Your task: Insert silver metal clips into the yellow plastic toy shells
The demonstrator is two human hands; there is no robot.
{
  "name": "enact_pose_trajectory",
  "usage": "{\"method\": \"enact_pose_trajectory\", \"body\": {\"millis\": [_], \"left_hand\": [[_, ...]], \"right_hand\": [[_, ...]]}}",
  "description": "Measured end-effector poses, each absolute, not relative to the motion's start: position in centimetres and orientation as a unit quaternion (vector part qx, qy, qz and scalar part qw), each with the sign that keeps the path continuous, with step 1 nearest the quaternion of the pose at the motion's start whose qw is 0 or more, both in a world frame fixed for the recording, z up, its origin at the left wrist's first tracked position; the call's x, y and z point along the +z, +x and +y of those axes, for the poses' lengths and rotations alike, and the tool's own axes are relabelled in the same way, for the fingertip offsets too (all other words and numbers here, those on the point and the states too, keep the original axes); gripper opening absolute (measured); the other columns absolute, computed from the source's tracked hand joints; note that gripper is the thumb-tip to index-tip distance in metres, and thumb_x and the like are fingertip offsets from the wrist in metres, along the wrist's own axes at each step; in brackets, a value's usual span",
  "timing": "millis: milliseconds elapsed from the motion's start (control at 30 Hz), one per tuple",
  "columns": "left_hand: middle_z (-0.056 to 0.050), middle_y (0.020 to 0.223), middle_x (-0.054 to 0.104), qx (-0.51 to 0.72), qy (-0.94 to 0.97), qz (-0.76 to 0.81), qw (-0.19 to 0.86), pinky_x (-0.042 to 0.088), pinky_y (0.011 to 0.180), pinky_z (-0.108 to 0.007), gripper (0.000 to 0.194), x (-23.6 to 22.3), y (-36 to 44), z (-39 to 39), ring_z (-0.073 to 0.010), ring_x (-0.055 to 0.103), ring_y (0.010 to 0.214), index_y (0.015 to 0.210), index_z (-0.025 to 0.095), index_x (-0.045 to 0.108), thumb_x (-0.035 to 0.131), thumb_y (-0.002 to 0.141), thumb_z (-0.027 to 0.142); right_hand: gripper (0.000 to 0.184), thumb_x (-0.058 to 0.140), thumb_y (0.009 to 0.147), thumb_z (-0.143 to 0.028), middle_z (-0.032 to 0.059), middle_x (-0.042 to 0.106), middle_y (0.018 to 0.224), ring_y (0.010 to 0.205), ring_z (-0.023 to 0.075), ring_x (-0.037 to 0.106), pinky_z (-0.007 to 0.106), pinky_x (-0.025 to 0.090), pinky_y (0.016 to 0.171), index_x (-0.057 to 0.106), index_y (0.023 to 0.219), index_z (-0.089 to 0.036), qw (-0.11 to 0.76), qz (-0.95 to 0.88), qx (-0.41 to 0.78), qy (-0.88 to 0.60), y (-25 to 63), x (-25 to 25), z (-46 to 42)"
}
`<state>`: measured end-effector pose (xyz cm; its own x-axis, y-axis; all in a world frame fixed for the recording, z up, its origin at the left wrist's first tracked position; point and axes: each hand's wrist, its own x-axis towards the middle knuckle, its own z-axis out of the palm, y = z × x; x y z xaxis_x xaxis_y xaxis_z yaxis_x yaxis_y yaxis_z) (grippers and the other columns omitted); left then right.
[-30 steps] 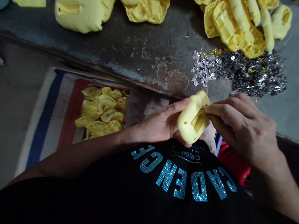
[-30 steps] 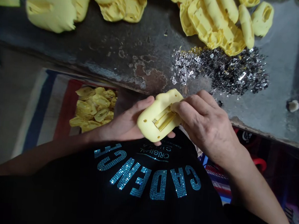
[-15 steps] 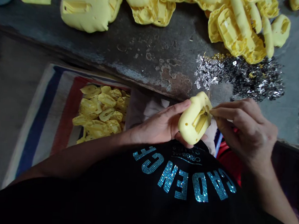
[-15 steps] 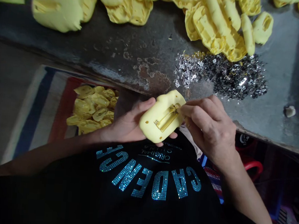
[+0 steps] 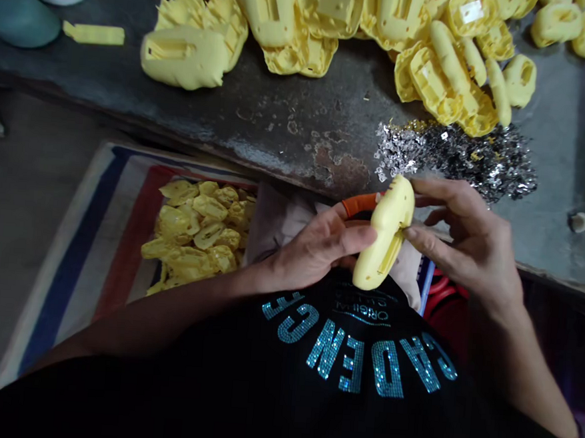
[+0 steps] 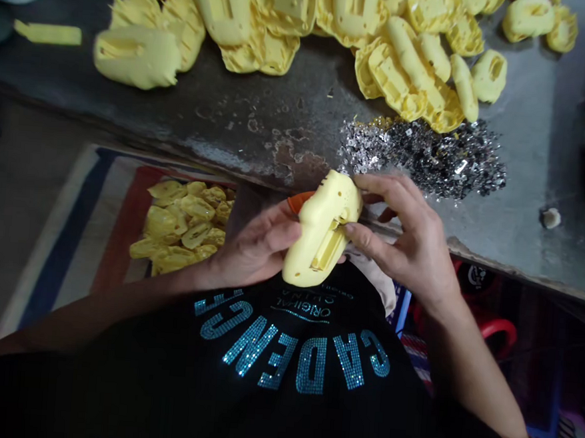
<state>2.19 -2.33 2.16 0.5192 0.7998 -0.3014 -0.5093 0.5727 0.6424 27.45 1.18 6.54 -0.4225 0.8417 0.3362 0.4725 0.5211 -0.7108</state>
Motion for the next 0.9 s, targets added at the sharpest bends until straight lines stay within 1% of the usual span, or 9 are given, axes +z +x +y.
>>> {"method": "enact_pose_trajectory", "body": {"millis": [133,300,467,533,600,700,767,833,900], "left_hand": [[-0.011,0.141,0.088,0.422,0.289,0.293,0.808,0.069,0.093,-0.033,0.069,2.8,1.8,-2.8,-0.0279,0.088,0.117,0.158,0.028,0.072,0.1,0.097,0.043],[-0.015,0.141,0.088,0.439,0.336,0.298,0.778,0.065,0.101,-0.031,0.073,3.3,0.3,-3.0,-0.0306,0.084,0.129,0.152,0.021,0.081,0.107,0.088,0.043],[-0.012,0.121,0.091,0.456,0.341,0.344,0.747,0.062,0.08,-0.026,0.073,2.2,-2.3,-3.7,-0.0171,0.08,0.088,0.151,0.019,0.086,0.108,0.087,0.046],[-0.01,0.109,0.091,0.476,0.338,0.355,0.73,0.06,0.075,-0.025,0.071,1.4,-3.1,-3.9,-0.0163,0.078,0.082,0.148,0.018,0.087,0.107,0.087,0.049],[-0.01,0.104,0.091,0.494,0.336,0.36,0.717,0.061,0.077,-0.027,0.067,0.6,-3.8,-3.9,-0.0191,0.08,0.084,0.144,0.017,0.089,0.106,0.088,0.05],[-0.013,0.111,0.092,0.542,0.32,0.368,0.684,0.067,0.088,-0.033,0.066,-0.6,-4.8,-3.8,-0.0274,0.086,0.099,0.137,0.015,0.092,0.107,0.085,0.053],[-0.014,0.118,0.092,0.575,0.302,0.375,0.661,0.07,0.092,-0.035,0.066,-1.6,-5.8,-4.2,-0.0301,0.088,0.106,0.134,0.017,0.091,0.108,0.082,0.054],[-0.013,0.13,0.091,0.598,0.28,0.396,0.638,0.071,0.093,-0.036,0.065,-3.1,-7.4,-5.2,-0.0299,0.088,0.11,0.14,0.024,0.086,0.106,0.086,0.053],[-0.012,0.152,0.084,0.622,0.256,0.458,0.582,0.073,0.1,-0.04,0.07,-5.1,-9.9,-6.8,-0.0318,0.086,0.125,0.155,0.032,0.074,0.101,0.093,0.05]], "right_hand": [[0.053,0.088,0.103,-0.043,0.0112,0.083,0.136,0.107,0.0287,0.081,0.045,0.072,0.088,0.074,0.152,-0.028,0.292,-0.825,0.288,-0.389,27.0,7.0,2.6],[0.052,0.088,0.097,-0.037,0.0084,0.082,0.128,0.098,0.0251,0.078,0.042,0.071,0.087,0.074,0.147,-0.027,0.33,-0.819,0.249,-0.398,25.0,6.4,2.8],[0.051,0.087,0.1,-0.034,0.0069,0.081,0.127,0.098,0.0241,0.078,0.041,0.073,0.086,0.073,0.149,-0.03,0.376,-0.83,0.204,-0.358,22.5,5.8,3.9],[0.053,0.086,0.101,-0.029,0.0076,0.081,0.131,0.1,0.0243,0.08,0.043,0.074,0.09,0.07,0.152,-0.031,0.372,-0.845,0.185,-0.336,21.5,6.0,4.5],[0.055,0.085,0.103,-0.027,0.0091,0.081,0.137,0.105,0.0258,0.082,0.046,0.075,0.095,0.068,0.155,-0.031,0.36,-0.862,0.166,-0.315,20.2,6.4,5.2],[0.056,0.083,0.108,-0.033,0.0137,0.08,0.145,0.118,0.029,0.083,0.049,0.075,0.101,0.064,0.161,-0.028,0.344,-0.882,0.158,-0.28,17.8,6.5,6.3],[0.055,0.08,0.112,-0.038,0.0159,0.08,0.148,0.125,0.0299,0.082,0.048,0.074,0.101,0.063,0.163,-0.026,0.32,-0.896,0.184,-0.248,16.1,6.2,7.6],[0.05,0.08,0.112,-0.041,0.0138,0.082,0.145,0.124,0.0277,0.082,0.044,0.074,0.099,0.069,0.158,-0.026,0.262,-0.913,0.222,-0.222,14.6,5.7,10.0],[0.038,0.083,0.109,-0.04,0.0097,0.085,0.136,0.117,0.0247,0.084,0.039,0.072,0.098,0.078,0.144,-0.027,0.192,-0.926,0.22,-0.238,13.6,5.2,13.5]]}}
